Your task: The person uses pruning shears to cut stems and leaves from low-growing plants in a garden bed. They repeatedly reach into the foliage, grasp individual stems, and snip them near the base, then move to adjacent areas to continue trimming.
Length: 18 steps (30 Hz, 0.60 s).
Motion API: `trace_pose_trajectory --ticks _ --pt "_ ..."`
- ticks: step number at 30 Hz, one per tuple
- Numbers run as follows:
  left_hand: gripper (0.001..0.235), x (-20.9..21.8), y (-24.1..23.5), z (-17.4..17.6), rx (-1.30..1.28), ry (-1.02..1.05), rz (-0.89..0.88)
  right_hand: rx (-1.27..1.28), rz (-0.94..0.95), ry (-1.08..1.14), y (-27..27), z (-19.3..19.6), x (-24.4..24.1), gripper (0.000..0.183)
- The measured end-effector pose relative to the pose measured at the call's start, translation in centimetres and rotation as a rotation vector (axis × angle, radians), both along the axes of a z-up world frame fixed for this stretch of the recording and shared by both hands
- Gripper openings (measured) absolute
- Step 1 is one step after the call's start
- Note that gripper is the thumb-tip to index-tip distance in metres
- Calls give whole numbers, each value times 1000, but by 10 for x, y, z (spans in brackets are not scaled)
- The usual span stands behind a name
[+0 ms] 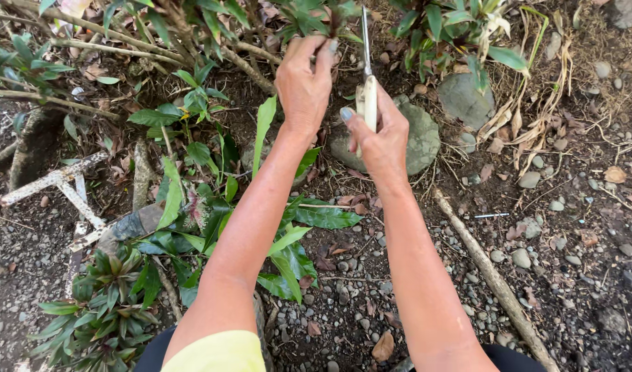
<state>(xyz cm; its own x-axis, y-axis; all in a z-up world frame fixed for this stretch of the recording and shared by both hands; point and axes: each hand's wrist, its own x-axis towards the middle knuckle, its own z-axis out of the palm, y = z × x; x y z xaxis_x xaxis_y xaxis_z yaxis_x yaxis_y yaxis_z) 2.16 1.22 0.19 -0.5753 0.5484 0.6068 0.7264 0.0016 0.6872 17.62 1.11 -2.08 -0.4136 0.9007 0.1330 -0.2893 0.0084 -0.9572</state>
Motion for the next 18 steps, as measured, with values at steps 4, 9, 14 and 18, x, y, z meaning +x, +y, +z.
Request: trace_pose_trajectory --ticks 4,9,14,18 --pt "21 20 1 20 183 275 97 -32 -101 168 22 6 16 48" --pt "22 72 19 26 232 487 -103 -104 -279 417 45 3 42 59" --pt "19 104 53 15 -23 559 -255 -231 -422 363 51 -20 47 68" --pt "24 94 103 -3 -166 500 -210 -234 -353 408 60 -55 44 68"
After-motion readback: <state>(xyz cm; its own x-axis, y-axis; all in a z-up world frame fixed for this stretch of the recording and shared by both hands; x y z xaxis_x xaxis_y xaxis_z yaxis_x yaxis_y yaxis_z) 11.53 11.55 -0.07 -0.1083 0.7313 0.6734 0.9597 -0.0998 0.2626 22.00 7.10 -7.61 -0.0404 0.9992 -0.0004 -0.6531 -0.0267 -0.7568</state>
